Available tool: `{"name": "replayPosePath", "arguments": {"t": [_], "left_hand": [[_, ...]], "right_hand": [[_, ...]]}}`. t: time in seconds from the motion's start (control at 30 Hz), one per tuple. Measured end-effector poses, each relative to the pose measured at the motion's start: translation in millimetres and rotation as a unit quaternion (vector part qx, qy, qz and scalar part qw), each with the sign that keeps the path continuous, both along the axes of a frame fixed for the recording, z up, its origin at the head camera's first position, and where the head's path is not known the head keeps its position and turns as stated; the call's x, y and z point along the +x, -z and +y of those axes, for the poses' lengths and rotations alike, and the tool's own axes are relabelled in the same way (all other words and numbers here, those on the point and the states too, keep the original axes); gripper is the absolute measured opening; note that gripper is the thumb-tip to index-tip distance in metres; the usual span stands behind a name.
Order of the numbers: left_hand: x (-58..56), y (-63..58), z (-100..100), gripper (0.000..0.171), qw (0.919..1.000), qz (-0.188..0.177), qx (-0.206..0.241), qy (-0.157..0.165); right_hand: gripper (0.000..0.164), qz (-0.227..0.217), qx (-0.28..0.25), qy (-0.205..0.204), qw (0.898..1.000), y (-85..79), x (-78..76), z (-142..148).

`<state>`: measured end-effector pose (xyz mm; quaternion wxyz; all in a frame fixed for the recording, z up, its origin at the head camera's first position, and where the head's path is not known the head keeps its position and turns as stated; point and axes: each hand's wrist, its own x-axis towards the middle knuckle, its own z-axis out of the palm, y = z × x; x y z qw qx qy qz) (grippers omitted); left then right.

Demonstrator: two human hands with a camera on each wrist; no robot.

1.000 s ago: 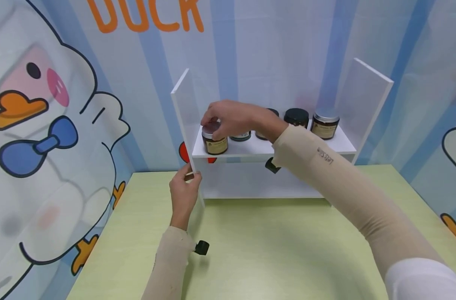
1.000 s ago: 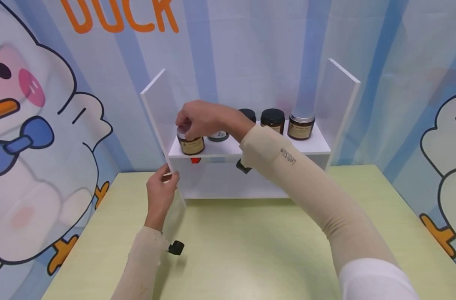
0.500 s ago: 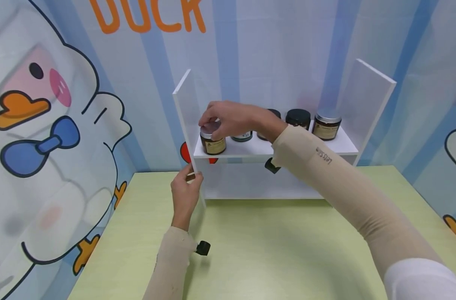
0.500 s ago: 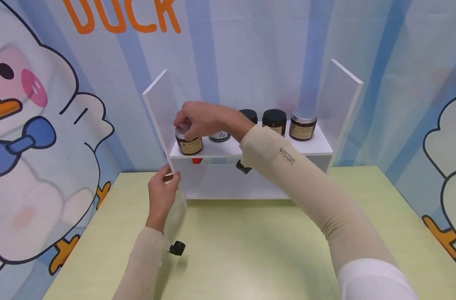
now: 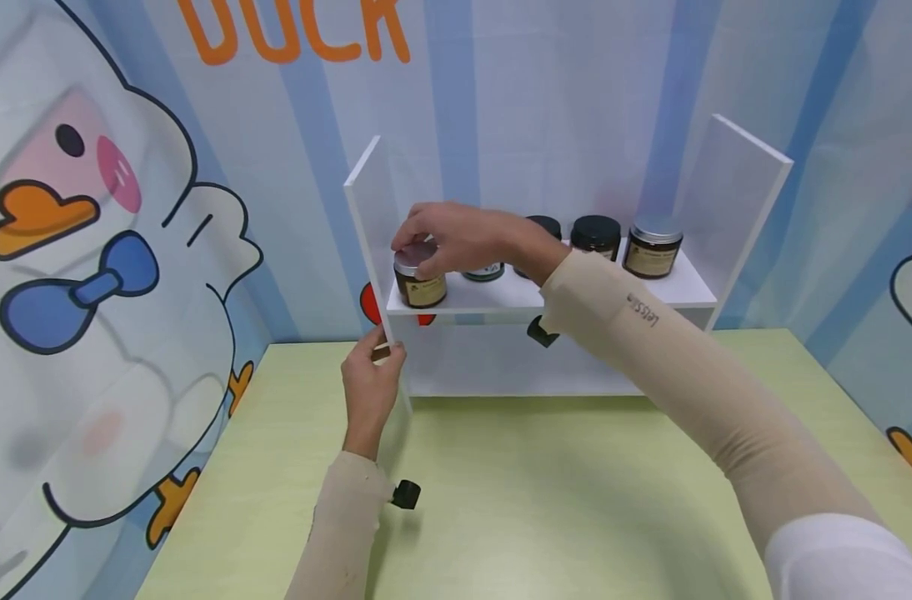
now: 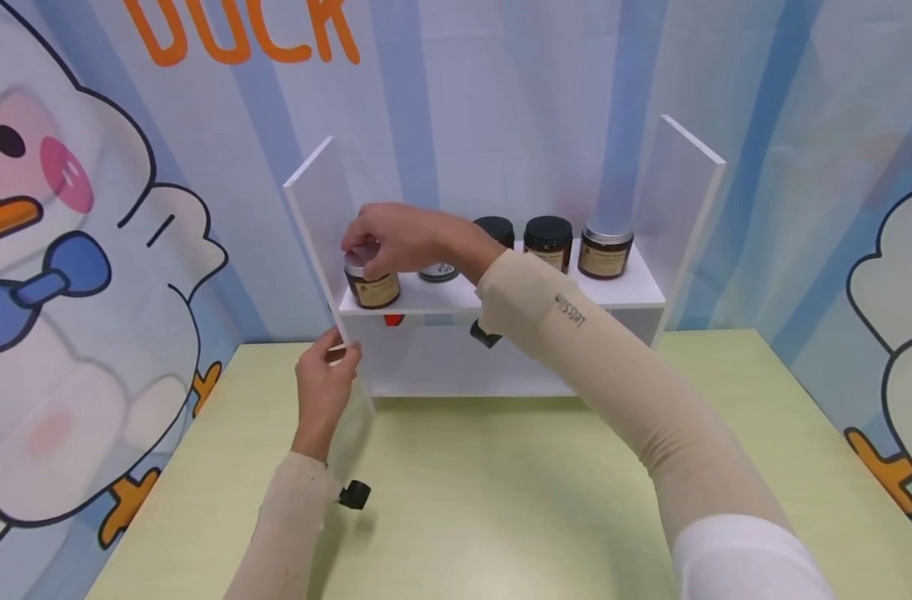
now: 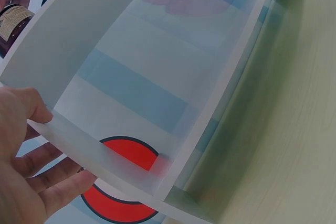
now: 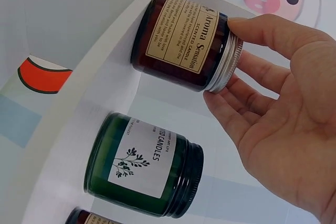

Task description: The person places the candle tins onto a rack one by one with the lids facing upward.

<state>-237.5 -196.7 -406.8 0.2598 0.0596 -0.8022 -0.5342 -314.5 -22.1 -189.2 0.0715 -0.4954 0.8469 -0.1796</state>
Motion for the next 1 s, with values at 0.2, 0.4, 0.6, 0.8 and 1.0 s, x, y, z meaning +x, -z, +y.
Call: {"name": "replayPosePath", "arguments": {"t": [0.2,0.4,0.6,0.8,1.0], "left_hand": [[0.3,0.0,0.1,0.039,1.0,0.003,-0.002,0.001],[1.5,-0.7,-0.1,0.039,1.0,-0.001,-0.001,0.002],[0.7,-0.9,-0.1,0.041,1.0,0.003,0.004,0.002],[0.3,-0.5,-0.1,0.042,1.0,-0.001,0.002,0.002],[0.7,-0.5,-0.4,0.042,1.0,-0.003,0.003,0.002]], "right_hand": [[0.044,-0.012,-0.01,-0.003,1.0,1.3,-1.1,-0.9],[0.044,-0.023,-0.019,-0.004,1.0,3.0,-1.8,-2.1],[0.044,-0.03,-0.022,-0.009,0.999,2.5,-1.0,-2.8],[0.043,-0.03,-0.021,-0.008,0.999,2.5,-1.2,-3.2],[0.044,-0.034,-0.023,-0.007,0.999,3.0,-1.7,-4.0]]}}
